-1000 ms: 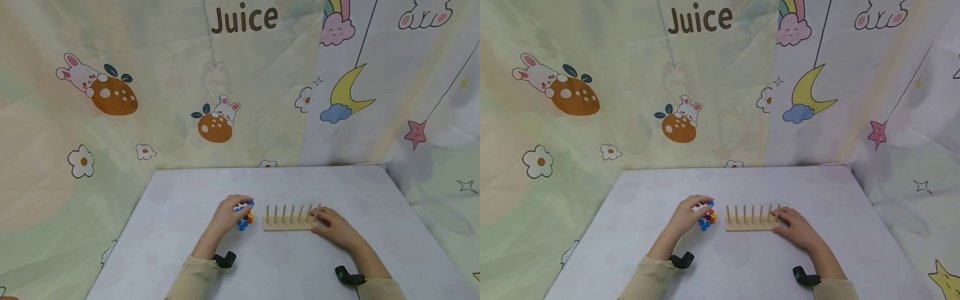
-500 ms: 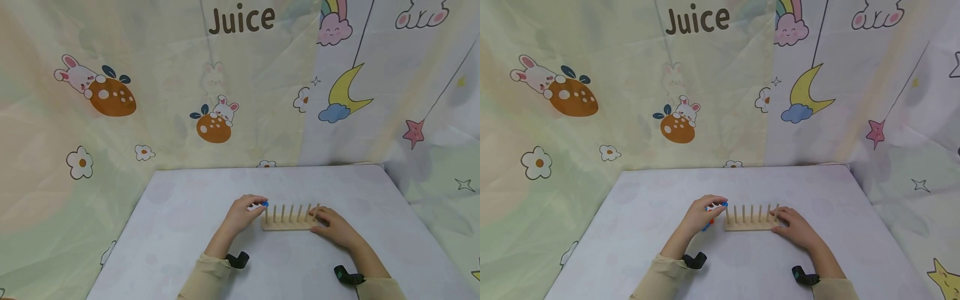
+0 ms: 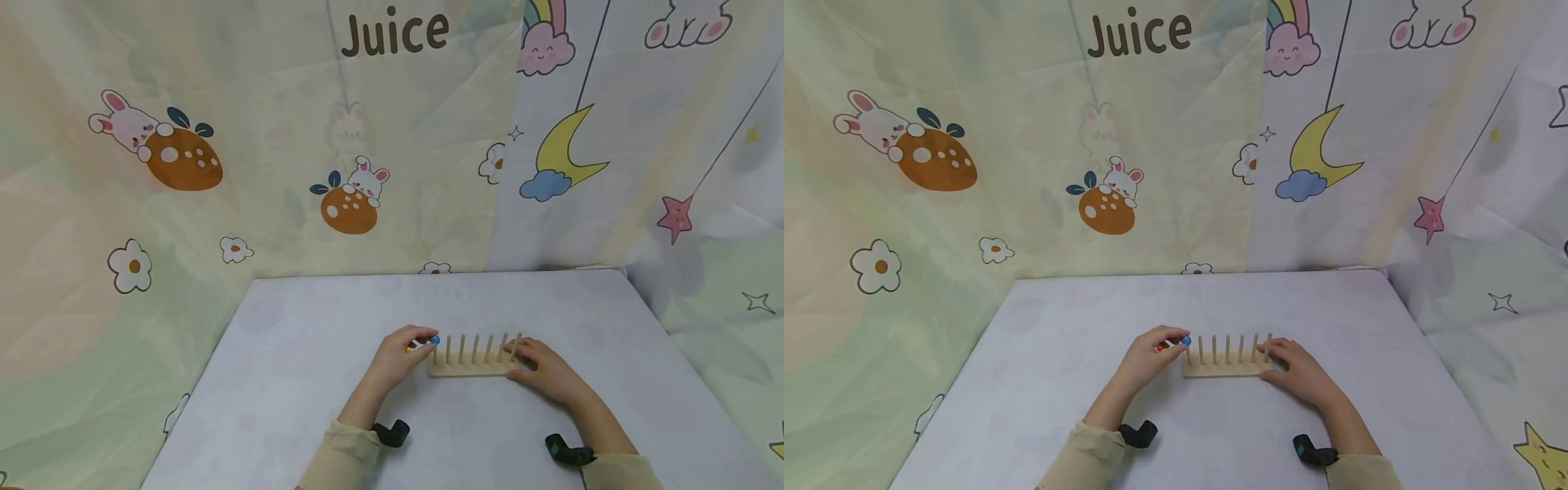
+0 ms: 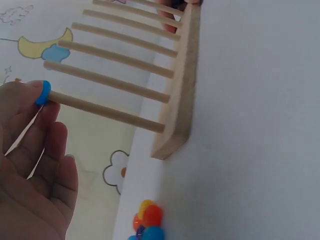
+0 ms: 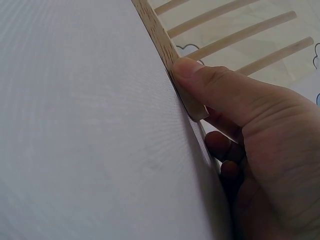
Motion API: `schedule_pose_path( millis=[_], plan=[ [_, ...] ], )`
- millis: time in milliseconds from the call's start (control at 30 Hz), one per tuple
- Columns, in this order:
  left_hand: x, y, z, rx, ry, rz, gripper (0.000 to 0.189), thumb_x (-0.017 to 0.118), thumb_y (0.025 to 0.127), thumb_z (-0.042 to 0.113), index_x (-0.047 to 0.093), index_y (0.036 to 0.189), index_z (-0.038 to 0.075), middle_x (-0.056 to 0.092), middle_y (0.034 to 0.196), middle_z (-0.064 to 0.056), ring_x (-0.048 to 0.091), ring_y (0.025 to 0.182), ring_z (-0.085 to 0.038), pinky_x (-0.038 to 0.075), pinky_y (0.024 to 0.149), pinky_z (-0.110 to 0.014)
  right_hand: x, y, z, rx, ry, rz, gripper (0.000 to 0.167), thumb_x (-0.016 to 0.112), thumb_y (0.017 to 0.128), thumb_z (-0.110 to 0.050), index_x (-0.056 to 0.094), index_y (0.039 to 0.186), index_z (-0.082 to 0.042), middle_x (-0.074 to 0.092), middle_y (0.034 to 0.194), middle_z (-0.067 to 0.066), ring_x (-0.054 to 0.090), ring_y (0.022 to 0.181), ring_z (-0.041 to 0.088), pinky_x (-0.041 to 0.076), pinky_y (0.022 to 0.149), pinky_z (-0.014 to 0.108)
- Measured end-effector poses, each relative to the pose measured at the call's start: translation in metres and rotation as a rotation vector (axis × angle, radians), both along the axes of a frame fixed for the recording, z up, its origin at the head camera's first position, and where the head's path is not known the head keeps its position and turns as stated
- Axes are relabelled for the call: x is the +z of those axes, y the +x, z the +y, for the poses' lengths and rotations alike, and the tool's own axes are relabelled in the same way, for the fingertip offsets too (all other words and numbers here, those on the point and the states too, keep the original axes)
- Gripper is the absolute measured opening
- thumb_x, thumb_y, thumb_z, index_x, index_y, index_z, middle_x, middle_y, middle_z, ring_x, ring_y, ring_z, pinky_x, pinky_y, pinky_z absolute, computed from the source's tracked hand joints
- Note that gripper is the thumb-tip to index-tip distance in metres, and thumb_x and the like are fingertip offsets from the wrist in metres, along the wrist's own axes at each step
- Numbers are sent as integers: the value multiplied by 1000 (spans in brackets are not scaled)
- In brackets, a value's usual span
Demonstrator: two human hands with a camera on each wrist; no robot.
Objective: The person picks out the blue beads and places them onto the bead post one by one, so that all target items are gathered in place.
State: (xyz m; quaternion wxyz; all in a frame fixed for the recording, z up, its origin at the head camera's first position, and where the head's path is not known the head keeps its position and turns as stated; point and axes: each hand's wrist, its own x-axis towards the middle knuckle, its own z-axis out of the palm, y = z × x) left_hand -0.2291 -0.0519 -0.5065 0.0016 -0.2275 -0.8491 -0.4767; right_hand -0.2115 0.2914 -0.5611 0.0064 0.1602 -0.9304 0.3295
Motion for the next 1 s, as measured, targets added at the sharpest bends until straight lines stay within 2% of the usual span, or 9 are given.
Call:
schedule_pose_path(
  millis=[100,233,367,467,633,800,1000],
  plan=[
    [-9,4,1,8,21,-27,30,66,96,30,69,124,21,69,117,5,63,105,-9,53,88,-25,0,1,0,-1,3,-1,56,76,83,-46,64,129,-18,56,138,12,44,133,43,36,104,65],
    [-21,12,4,15,72,-104,36,65,96,28,65,131,18,66,128,-1,63,114,-18,54,96,-32,-1,1,0,0,8,5,55,76,83,-46,64,128,-18,56,137,11,44,133,42,37,104,65],
    [-34,19,9,45,71,-195,45,63,96,38,59,138,21,61,137,0,59,124,-21,50,102,-38,0,1,0,2,8,13,54,76,82,-45,64,127,-18,58,135,10,45,132,42,37,104,64],
    [-42,21,11,74,45,-223,48,60,96,44,57,139,23,62,137,1,58,126,-21,50,103,-40,0,0,-1,1,10,18,54,77,82,-45,65,127,-18,58,134,9,46,132,41,37,104,63],
    [-48,20,12,85,7,-205,47,56,98,46,58,139,24,63,134,1,59,125,-21,48,104,-44,0,-1,-1,-4,16,24,54,77,82,-45,65,126,-17,58,133,9,46,131,39,38,104,61],
    [-52,17,8,62,-38,-156,43,54,100,43,58,139,24,62,135,1,58,127,-22,47,105,-47,0,-1,-1,-7,21,22,55,77,82,-46,65,127,-16,58,133,9,46,131,39,38,104,61],
    [-54,14,5,47,-99,-128,40,53,101,39,59,137,25,60,139,2,55,131,-22,45,108,-47,0,0,-1,-8,14,12,55,77,82,-45,64,128,-16,58,134,10,45,132,40,37,104,62]
  ],
)
